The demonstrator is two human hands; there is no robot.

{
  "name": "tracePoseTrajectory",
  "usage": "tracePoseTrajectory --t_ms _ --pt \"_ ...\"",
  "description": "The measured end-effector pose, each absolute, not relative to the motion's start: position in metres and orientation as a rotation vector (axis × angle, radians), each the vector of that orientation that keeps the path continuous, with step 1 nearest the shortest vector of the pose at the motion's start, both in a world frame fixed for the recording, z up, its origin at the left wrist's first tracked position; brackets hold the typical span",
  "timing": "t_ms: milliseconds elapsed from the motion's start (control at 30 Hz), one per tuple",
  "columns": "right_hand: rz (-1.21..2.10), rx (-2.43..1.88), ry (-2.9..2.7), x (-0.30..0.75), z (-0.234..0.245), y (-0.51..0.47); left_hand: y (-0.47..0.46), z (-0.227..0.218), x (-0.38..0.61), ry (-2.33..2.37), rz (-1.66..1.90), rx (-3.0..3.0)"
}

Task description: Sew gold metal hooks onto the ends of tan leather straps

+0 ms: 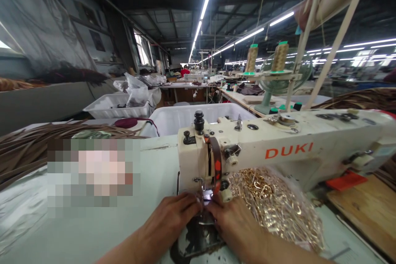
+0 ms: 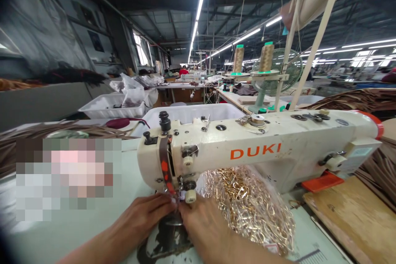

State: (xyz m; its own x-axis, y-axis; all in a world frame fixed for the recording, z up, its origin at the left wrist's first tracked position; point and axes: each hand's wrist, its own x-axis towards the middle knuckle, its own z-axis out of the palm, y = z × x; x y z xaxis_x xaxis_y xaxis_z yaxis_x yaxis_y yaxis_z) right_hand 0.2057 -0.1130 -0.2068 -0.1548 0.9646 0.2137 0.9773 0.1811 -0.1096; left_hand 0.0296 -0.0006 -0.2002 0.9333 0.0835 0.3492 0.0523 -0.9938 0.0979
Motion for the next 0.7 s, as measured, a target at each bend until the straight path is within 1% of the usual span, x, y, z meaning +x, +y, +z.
tracePoseTrajectory --t_ms 100,300,467,700 --pt "-0.146 -1.867 -2.318 0.205 -0.207 -0.114 0.001 -0.203 0.028 0.098 0.556 3.027" --pt "-0.071 -1.896 -2.332 0.204 -0.201 -0.108 0.006 -0.206 0.032 0.139 0.498 3.048" --pt "-0.183 -1.856 -2.286 0.215 -0.199 -0.11 -0.002 -0.202 0.033 0.195 0.394 2.979" --pt "-0.235 -1.862 -2.31 0.245 -0.179 -0.108 -0.001 -0.2 0.033 0.172 0.472 2.98"
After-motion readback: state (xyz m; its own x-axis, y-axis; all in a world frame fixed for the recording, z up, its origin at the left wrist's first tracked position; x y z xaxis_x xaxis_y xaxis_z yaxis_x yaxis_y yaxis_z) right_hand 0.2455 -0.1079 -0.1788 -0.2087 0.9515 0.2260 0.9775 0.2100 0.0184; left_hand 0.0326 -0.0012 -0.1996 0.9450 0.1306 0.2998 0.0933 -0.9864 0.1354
